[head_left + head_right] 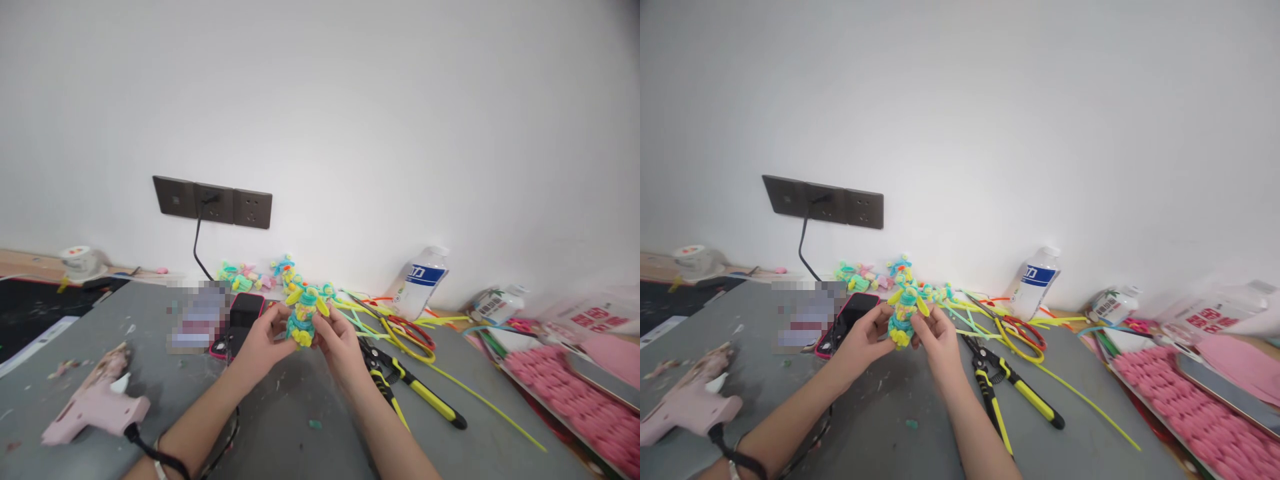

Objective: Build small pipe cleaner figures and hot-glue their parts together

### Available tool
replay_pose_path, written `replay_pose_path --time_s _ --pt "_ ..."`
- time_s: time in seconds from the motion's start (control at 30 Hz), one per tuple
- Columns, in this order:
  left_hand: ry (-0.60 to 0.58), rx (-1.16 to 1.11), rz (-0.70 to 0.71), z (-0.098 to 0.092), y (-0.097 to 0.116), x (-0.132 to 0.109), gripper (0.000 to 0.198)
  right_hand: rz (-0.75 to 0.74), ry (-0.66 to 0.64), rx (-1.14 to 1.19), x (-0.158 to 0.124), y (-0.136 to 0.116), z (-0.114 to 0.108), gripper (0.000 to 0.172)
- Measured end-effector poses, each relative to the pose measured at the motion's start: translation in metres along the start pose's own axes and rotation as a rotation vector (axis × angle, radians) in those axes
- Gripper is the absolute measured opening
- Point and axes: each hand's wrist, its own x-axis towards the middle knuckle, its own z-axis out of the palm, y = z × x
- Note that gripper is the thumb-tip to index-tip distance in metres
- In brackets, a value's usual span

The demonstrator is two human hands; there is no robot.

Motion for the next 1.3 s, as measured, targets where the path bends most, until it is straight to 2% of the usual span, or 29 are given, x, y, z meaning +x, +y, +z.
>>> replay_pose_path --time_s 0.37,0.87,1.07,1.2,1.3 --pt "-0.018 0.005 0.000 -0.0002 -0.0041 -0.0014 0.020 -0.009 0.016 -0.049 0.0018 0.0004 -0.0014 0.036" --pt "-0.004 -0.043 -0.019 0.0034 0.0040 -0.0016 0.021 -0.042 -0.013 -0.035 -0.0023 -0.0019 0.0015 0.031" --pt "-0.008 -0.037 -0.015 0.0040 0.0031 -0.0015 0.021 -0.035 0.002 -0.069 -0.0021 -0.0056 0.0041 0.035" --pt "0.074 -0.036 -0.035 0.0029 0.0019 -0.0008 0.026 -0.052 0.013 -0.037 -0.0019 -0.0066 0.0042 0.035" --pt "0.166 -0.056 -0.072 0.0017 0.0007 0.0003 0.031 -0.056 0.072 -0.055 0.0008 -0.0025 0.0004 0.039"
